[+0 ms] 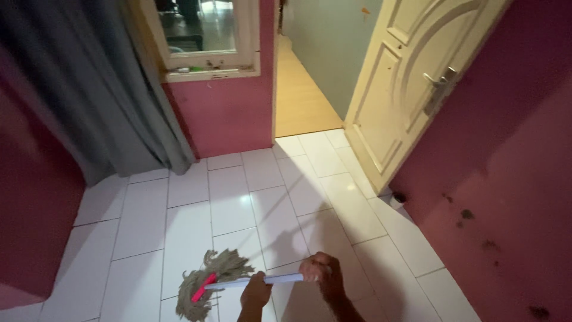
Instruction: The person mops a white tiled floor in a room with pink walls using a string mop. They move the mop back and forth across the floor, covering the area near a doorway and along the walls.
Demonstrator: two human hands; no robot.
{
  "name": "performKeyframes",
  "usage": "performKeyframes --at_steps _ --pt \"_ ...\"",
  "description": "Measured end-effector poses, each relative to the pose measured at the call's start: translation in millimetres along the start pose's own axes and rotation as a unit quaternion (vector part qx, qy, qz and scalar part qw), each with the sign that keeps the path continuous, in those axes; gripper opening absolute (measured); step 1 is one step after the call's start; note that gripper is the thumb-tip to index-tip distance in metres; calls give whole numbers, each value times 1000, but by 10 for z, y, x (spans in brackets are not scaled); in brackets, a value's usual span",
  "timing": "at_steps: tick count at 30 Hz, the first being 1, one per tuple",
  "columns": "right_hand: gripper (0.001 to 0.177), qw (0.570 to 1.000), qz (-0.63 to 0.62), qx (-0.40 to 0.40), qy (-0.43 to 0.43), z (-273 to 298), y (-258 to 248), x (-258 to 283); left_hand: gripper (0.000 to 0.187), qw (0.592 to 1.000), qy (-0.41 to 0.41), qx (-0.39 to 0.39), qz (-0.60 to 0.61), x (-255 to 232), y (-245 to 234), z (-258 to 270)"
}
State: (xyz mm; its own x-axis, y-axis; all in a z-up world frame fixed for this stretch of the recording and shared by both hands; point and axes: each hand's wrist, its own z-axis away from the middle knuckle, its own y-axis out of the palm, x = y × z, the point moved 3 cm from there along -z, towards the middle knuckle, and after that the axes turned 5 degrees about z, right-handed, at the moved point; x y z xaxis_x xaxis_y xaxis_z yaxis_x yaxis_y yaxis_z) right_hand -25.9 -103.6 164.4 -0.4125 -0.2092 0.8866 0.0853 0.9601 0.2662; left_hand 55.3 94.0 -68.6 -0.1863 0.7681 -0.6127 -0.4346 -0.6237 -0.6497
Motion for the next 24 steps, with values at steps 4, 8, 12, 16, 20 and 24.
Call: performKeyframes --at_steps 4,8,12,16,20,24 --pt "23 997 10 33 69 -4 646 63 24 997 -72 -3 30 733 -323 46" --pt "24 990 7 62 127 36 1176 -145 30 993 -82 -79 41 1488 -570 92" --pt "21 977 -33 132 162 95 1594 -566 39 970 -227 -82 -29 1995 -819 464" --pt "26 964 -81 182 174 143 2069 -672 41 952 -289 -99 8 2577 -849 768" --pt "28 942 -99 240 212 277 2431 -626 29 921 -330 -206 -18 3040 -765 1138" --pt "38 929 -105 281 218 352 2608 -682 33 897 -362 -252 -39 3258 -616 1337"
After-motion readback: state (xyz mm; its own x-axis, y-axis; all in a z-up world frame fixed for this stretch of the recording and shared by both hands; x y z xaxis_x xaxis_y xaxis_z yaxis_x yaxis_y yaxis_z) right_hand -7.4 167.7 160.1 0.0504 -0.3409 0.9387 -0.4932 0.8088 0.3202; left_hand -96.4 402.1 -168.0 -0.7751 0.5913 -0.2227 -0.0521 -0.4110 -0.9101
